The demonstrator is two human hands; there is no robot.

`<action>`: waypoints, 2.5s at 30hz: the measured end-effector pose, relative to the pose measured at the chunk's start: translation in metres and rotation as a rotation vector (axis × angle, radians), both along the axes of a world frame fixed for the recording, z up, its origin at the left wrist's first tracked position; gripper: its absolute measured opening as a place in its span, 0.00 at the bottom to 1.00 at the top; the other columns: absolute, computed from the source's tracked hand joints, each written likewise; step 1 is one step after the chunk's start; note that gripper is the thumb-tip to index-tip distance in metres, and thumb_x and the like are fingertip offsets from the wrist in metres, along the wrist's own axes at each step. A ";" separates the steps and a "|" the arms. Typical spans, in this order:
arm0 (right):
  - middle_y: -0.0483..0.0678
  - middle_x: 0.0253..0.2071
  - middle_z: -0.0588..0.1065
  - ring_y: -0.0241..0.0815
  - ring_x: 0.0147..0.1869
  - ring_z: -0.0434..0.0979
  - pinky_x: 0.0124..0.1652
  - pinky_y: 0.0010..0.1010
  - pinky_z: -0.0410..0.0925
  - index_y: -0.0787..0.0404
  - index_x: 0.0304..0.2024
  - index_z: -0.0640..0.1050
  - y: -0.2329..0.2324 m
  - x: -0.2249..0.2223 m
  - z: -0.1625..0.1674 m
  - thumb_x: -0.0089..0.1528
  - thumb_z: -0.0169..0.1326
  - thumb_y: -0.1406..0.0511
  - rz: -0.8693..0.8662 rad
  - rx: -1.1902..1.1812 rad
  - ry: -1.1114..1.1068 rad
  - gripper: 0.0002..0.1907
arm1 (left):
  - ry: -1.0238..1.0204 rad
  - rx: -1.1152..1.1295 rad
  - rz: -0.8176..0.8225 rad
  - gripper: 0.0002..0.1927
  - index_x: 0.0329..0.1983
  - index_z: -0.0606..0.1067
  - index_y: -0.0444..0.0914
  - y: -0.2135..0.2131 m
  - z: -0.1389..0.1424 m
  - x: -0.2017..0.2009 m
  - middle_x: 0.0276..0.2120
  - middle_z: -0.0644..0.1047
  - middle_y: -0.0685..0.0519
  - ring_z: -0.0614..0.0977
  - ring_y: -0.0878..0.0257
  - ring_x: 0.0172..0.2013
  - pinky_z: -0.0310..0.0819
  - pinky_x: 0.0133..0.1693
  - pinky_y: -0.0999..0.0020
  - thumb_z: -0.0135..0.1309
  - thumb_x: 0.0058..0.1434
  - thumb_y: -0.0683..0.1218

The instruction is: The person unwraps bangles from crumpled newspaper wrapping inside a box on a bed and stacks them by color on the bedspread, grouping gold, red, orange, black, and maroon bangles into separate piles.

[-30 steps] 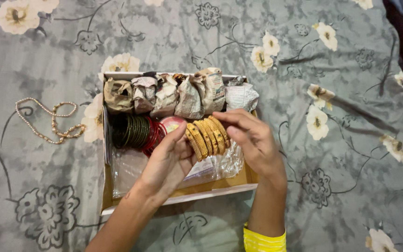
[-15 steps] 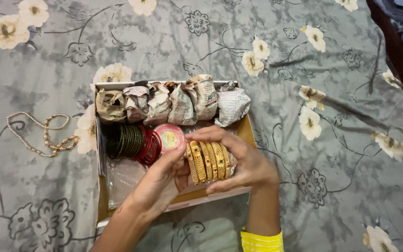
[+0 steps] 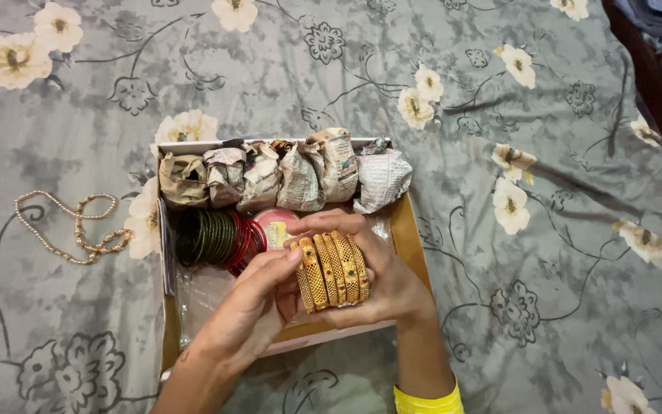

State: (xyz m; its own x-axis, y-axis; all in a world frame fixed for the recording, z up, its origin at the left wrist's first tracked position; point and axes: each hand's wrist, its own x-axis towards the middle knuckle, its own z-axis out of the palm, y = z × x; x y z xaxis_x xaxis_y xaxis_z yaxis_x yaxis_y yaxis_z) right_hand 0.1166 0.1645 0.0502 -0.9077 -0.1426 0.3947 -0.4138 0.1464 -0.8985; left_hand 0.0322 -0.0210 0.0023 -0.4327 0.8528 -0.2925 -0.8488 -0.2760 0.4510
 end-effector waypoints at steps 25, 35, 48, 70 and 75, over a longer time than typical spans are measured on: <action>0.55 0.66 0.69 0.46 0.65 0.77 0.65 0.39 0.71 0.60 0.75 0.56 -0.005 -0.003 -0.013 0.52 0.76 0.62 -0.210 0.008 0.209 0.56 | 0.744 0.042 0.121 0.56 0.79 0.52 0.36 0.004 0.039 -0.007 0.71 0.65 0.47 0.69 0.60 0.69 0.65 0.66 0.66 0.70 0.54 0.55; 0.49 0.56 0.78 0.44 0.65 0.79 0.79 0.58 0.34 0.51 0.76 0.56 0.001 -0.009 -0.017 0.57 0.69 0.53 -0.225 0.309 0.315 0.51 | 0.595 -0.023 0.071 0.64 0.78 0.51 0.36 0.012 0.040 0.001 0.64 0.69 0.44 0.75 0.57 0.62 0.71 0.61 0.61 0.74 0.41 0.46; 0.52 0.66 0.74 0.50 0.73 0.71 0.80 0.56 0.43 0.51 0.61 0.68 0.010 -0.015 -0.014 0.65 0.53 0.42 -0.194 0.342 0.334 0.31 | 0.903 -0.178 0.101 0.44 0.63 0.64 0.30 0.011 0.049 0.007 0.51 0.77 0.49 0.81 0.65 0.52 0.78 0.54 0.68 0.72 0.44 0.45; 0.49 0.59 0.79 0.50 0.68 0.78 0.75 0.53 0.56 0.52 0.54 0.70 -0.005 -0.018 -0.008 0.66 0.61 0.55 -0.282 0.358 0.437 0.19 | 1.206 -0.377 0.089 0.44 0.54 0.69 0.33 0.002 0.060 0.001 0.41 0.83 0.49 0.86 0.65 0.44 0.81 0.47 0.68 0.75 0.39 0.58; 0.49 0.59 0.78 0.52 0.69 0.77 0.75 0.54 0.55 0.53 0.55 0.71 0.000 -0.017 -0.009 0.65 0.62 0.52 -0.235 0.346 0.428 0.23 | 1.240 -0.287 0.122 0.47 0.56 0.68 0.32 0.002 0.058 0.000 0.43 0.82 0.48 0.86 0.64 0.45 0.81 0.48 0.68 0.76 0.38 0.57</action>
State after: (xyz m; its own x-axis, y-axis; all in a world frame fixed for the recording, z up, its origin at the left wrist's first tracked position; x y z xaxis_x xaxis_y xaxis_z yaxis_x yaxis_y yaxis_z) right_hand 0.1001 0.1649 0.0410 -0.7013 -0.1424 0.6985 -0.6491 0.5326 -0.5432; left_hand 0.0323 -0.0187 0.0599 -0.6173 0.7622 0.1947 0.2045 -0.0835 0.9753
